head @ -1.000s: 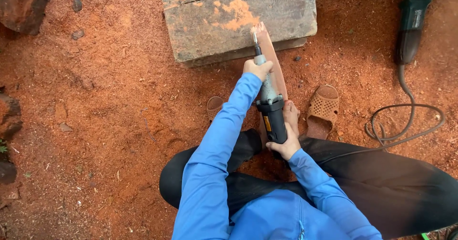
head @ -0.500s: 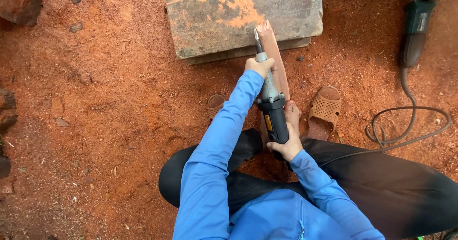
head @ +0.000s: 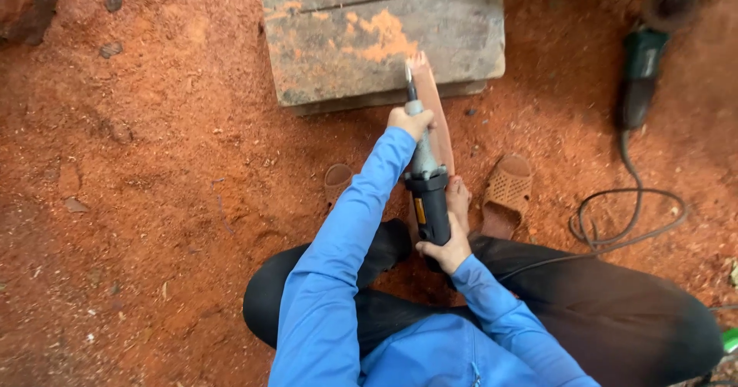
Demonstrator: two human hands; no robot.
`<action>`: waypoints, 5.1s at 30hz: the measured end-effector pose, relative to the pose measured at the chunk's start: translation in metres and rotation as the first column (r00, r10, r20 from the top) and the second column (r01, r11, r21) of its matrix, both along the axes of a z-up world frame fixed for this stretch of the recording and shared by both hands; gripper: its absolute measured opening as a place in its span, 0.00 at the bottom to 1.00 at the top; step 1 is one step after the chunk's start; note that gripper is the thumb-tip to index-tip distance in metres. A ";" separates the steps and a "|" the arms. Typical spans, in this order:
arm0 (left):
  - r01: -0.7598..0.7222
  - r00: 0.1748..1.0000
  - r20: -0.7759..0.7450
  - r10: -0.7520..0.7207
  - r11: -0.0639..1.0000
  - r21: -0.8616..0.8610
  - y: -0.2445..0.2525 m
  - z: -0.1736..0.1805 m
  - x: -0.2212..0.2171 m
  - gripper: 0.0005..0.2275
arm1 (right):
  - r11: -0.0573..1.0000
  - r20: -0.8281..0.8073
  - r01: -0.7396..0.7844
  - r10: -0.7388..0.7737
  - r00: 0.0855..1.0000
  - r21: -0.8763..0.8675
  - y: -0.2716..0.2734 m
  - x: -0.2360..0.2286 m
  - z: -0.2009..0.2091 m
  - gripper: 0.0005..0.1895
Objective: Using a handheld rotary tool to shape and smooth a long piece of wood while sitting on the floor.
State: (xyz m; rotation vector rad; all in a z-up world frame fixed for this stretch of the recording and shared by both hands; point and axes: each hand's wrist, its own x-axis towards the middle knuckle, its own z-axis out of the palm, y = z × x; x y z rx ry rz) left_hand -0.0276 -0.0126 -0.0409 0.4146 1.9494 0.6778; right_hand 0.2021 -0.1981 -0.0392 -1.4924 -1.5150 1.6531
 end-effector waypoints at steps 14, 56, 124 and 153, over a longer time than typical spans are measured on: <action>-0.021 0.999 0.046 0.020 1.000 0.021 0.009 -0.010 0.007 0.09 | 0.988 -0.030 -0.103 0.107 0.994 0.111 0.015 -0.006 0.030 0.52; -0.011 0.996 -0.094 0.006 0.998 -0.055 0.005 -0.013 0.023 0.09 | 0.997 0.013 -0.073 0.074 0.997 -0.028 0.033 0.009 0.056 0.61; 0.037 0.996 0.083 -0.032 0.997 -0.061 0.019 -0.014 0.027 0.26 | 0.949 -0.035 -0.025 0.015 0.999 -0.314 0.030 0.026 0.070 0.30; 0.013 0.987 0.157 -0.021 0.999 0.049 0.009 -0.004 0.012 0.10 | 0.977 0.148 -0.075 0.106 0.983 -0.198 0.028 0.031 0.049 0.35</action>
